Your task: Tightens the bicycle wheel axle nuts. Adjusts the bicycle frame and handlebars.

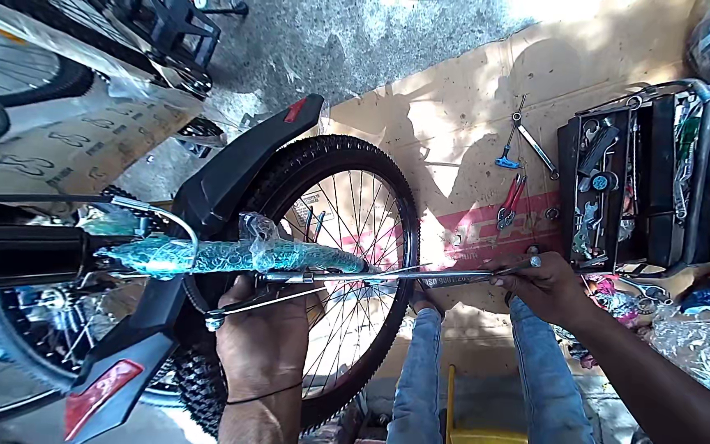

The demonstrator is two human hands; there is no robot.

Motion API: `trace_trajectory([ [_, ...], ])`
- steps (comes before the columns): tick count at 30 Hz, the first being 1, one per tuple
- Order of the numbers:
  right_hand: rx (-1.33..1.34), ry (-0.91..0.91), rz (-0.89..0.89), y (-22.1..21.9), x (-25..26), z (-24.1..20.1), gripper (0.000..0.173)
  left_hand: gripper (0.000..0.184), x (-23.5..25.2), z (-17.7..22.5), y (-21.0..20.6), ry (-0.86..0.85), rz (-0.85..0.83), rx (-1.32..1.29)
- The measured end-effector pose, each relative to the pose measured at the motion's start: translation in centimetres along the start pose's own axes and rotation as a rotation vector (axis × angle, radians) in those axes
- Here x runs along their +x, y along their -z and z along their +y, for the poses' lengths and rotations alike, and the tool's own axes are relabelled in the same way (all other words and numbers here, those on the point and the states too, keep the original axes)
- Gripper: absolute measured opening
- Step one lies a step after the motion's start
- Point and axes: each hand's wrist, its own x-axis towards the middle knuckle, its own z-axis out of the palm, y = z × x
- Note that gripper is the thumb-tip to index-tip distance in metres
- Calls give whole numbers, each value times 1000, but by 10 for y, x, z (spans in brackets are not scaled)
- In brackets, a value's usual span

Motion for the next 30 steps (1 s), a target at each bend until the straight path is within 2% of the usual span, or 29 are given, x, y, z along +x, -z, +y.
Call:
trace_trajectory([
  [2,9,-41,37,-1,1,-4,24,33,0,-1,0,1,0,11],
  [5,167,-277,93,-7,8,-19,64,34,1,-1,2,4,5,11],
  [6,226,-329,115,-8,12,-22,73,35,1,-1,2,11,2,11],
  [7,262,-348,126,-9,14,-23,76,36,1,-1,3,18,3,22],
  [8,286,-344,127,-10,14,-22,71,37,1,-1,3,22,7,34],
  [11,293,-262,128,-10,9,-16,25,37,0,0,3,28,9,56],
  [12,277,-246,123,-10,7,-15,18,37,-1,0,3,28,11,63],
  [15,212,-233,107,-10,3,-15,19,36,0,0,3,21,14,71],
  [17,256,-309,89,-10,4,-18,22,35,0,0,2,13,21,63],
  [20,519,-653,81,-7,10,-31,25,34,0,0,1,-1,35,52],
  [22,783,-787,60,-3,7,-30,36,34,1,-1,2,-7,20,38],
  [24,852,-752,18,-1,-1,-29,52,34,2,-2,3,-4,19,37],
  [26,706,-622,-22,-3,-7,-30,61,35,1,-1,3,5,36,48],
  [28,327,-385,-90,-6,-12,-24,55,36,2,-2,2,7,44,48],
  [30,-261,-79,-193,0,-13,-14,44,36,2,-2,3,5,43,40],
])
